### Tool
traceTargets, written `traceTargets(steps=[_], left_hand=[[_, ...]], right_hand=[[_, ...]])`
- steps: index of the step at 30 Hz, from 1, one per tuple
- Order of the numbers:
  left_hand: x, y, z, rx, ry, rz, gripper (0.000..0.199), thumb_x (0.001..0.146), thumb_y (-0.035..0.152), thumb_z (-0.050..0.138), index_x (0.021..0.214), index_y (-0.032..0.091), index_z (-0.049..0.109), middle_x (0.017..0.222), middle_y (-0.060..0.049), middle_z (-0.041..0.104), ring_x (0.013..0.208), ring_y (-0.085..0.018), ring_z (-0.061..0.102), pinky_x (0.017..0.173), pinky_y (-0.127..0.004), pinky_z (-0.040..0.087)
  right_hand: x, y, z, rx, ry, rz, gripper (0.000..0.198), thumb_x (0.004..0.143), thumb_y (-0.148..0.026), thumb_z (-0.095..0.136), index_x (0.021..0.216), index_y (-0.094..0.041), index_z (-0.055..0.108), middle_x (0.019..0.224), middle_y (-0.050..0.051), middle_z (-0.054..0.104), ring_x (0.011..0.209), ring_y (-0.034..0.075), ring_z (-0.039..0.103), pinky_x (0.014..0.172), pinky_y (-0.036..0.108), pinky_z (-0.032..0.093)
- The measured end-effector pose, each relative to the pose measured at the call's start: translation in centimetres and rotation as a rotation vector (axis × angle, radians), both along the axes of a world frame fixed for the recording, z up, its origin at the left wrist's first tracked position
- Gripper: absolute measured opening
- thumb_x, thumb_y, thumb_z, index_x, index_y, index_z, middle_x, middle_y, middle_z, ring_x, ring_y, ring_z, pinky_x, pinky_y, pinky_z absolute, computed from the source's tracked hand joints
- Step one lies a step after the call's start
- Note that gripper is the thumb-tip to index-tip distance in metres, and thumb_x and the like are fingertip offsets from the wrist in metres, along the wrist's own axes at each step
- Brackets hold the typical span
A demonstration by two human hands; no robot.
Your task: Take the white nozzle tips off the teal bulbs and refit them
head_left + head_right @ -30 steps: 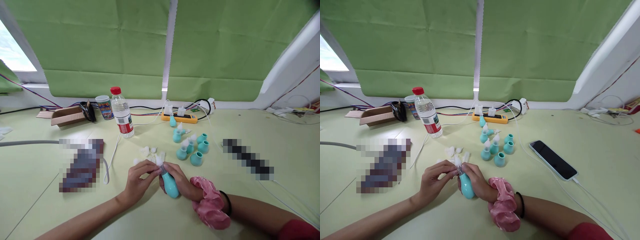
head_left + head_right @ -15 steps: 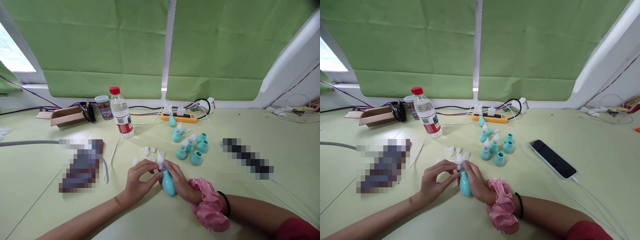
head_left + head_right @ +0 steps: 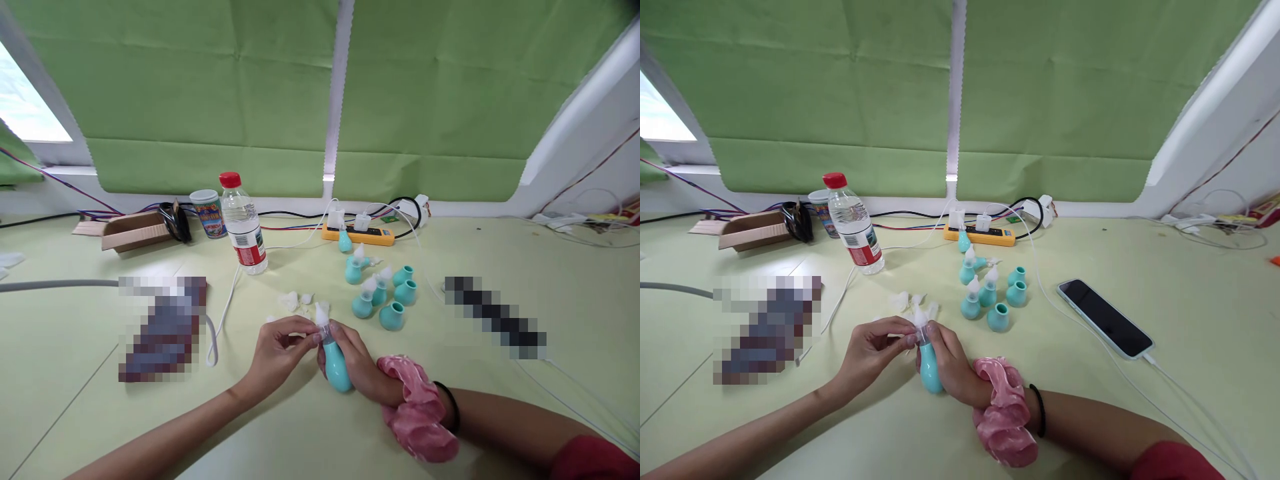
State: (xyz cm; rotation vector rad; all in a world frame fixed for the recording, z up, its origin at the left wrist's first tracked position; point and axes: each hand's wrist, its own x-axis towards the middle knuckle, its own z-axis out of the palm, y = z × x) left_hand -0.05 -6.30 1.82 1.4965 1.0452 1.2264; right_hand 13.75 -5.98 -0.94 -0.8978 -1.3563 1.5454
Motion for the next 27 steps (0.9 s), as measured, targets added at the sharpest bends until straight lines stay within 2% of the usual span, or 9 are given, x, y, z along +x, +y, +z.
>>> traceTargets(steps=[5, 10, 15, 17, 19, 23, 27], left_hand=[[0.3, -0.6, -1.0, 0.144, 0.033, 0.133, 0.006, 0.069, 0.019, 0.060, 0.070, 0.016, 0.065, 0.072, -0.004, 0.064, 0.064, -0.014, 0.060, 0.054, -0.023, 0.053], [0.5, -0.7, -0.9, 0.181, 0.072, 0.150, 0.008, 0.070, 0.020, 0.060, 0.074, 0.016, 0.066, 0.074, -0.005, 0.063, 0.067, -0.015, 0.059, 0.056, -0.024, 0.053], [0.5, -0.7, -1.0, 0.324, 0.179, 0.157, 0.009, 0.072, 0.019, 0.058, 0.069, 0.018, 0.066, 0.066, -0.003, 0.061, 0.059, -0.013, 0.055, 0.050, -0.022, 0.047], [0.5, -0.7, -1.0, 0.336, 0.215, 0.158, 0.010, 0.073, 0.019, 0.057, 0.069, 0.018, 0.066, 0.063, -0.002, 0.060, 0.056, -0.012, 0.053, 0.049, -0.022, 0.045], [0.5, -0.8, -0.9, 0.273, 0.223, 0.147, 0.009, 0.072, 0.020, 0.057, 0.068, 0.017, 0.065, 0.062, -0.002, 0.059, 0.056, -0.011, 0.052, 0.050, -0.022, 0.044], [0.1, -0.4, 0.0, -0.003, 0.132, 0.056, 0.011, 0.070, 0.023, 0.058, 0.064, 0.014, 0.060, 0.060, -0.001, 0.056, 0.054, -0.010, 0.050, 0.048, -0.020, 0.044], [-0.9, 1.1, 0.6, -0.322, -0.086, -0.206, 0.010, 0.063, 0.018, 0.060, 0.056, 0.011, 0.058, 0.051, 0.001, 0.051, 0.045, -0.007, 0.045, 0.043, -0.019, 0.041]], right_hand=[[-0.2, -0.2, 0.1, -0.028, 0.018, -0.012, 0.038, 0.082, -0.053, 0.034, 0.066, -0.019, 0.043, 0.053, -0.002, 0.043, 0.048, 0.011, 0.042, 0.047, 0.024, 0.038], [-0.2, -0.1, 0.3, 0.047, -0.033, -0.103, 0.037, 0.083, -0.052, 0.033, 0.068, -0.020, 0.042, 0.061, 0.000, 0.043, 0.056, 0.012, 0.042, 0.051, 0.024, 0.039], [0.0, -0.1, 0.1, 0.114, -0.100, -0.162, 0.034, 0.085, -0.049, 0.032, 0.071, -0.020, 0.042, 0.064, 0.000, 0.042, 0.061, 0.013, 0.041, 0.060, 0.025, 0.039], [0.1, -0.1, 0.1, 0.128, -0.121, -0.157, 0.035, 0.085, -0.048, 0.030, 0.070, -0.020, 0.042, 0.064, 0.000, 0.042, 0.060, 0.014, 0.041, 0.061, 0.026, 0.039], [0.1, 0.0, 0.2, 0.137, -0.126, -0.146, 0.035, 0.085, -0.048, 0.030, 0.069, -0.020, 0.042, 0.062, 0.000, 0.042, 0.059, 0.014, 0.041, 0.060, 0.026, 0.038], [0.1, 0.0, 0.4, 0.087, -0.083, -0.095, 0.036, 0.084, -0.049, 0.034, 0.067, -0.019, 0.042, 0.061, -0.001, 0.044, 0.057, 0.012, 0.042, 0.057, 0.025, 0.039], [0.0, 0.0, 0.8, -0.078, 0.067, 0.098, 0.037, 0.081, -0.052, 0.037, 0.069, -0.017, 0.044, 0.054, -0.001, 0.047, 0.045, 0.010, 0.045, 0.042, 0.022, 0.036]])
